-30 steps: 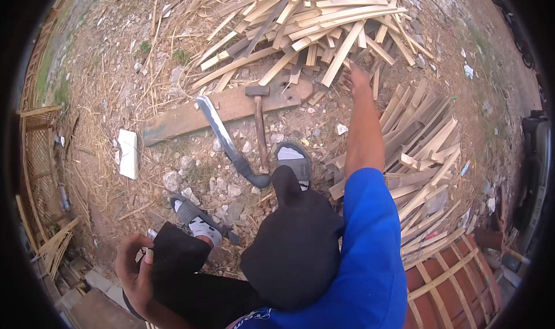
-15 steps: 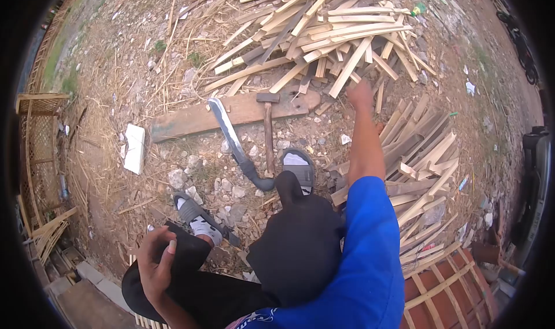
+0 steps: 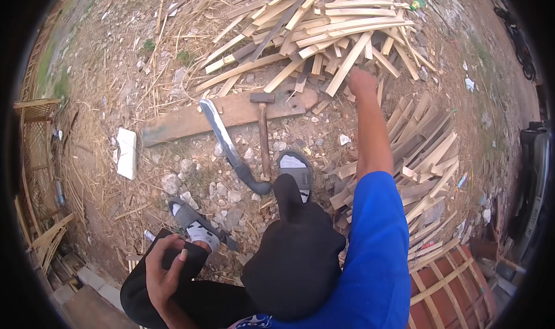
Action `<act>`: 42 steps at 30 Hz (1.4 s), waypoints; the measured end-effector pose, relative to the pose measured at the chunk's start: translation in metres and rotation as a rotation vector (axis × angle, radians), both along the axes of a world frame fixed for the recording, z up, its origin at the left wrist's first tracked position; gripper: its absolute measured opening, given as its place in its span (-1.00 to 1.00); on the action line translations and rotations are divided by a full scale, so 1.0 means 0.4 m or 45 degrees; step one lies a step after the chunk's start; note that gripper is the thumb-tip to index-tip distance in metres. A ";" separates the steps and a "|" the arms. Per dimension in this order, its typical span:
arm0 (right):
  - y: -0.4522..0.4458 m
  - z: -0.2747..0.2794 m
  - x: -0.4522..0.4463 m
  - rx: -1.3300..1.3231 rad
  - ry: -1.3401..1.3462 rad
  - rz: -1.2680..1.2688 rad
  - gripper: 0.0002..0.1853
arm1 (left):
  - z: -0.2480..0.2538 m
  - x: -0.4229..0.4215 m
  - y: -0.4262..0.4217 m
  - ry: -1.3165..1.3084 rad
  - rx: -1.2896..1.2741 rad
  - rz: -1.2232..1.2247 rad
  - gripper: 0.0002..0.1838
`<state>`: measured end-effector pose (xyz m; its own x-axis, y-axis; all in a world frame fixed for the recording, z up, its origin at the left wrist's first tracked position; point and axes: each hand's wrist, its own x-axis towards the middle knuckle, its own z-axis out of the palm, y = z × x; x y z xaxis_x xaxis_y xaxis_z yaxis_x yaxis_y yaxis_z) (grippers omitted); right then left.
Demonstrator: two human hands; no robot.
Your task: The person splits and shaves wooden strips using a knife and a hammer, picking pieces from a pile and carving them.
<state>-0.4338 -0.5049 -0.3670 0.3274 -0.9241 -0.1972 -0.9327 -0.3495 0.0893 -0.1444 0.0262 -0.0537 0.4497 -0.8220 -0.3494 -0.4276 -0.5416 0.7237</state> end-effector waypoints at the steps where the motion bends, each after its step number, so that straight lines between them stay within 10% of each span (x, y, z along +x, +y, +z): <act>1: 0.018 0.020 0.009 -0.001 0.031 0.033 -0.63 | 0.006 -0.002 0.006 0.004 0.003 -0.001 -0.58; 21: 0.029 0.764 0.168 0.083 0.407 0.770 -0.52 | 0.121 -0.029 0.123 -0.106 -0.263 -0.065 -0.59; 42: 0.287 1.380 0.076 0.270 0.246 0.104 -0.50 | 0.168 -0.050 0.272 -0.236 -0.522 -0.156 -0.60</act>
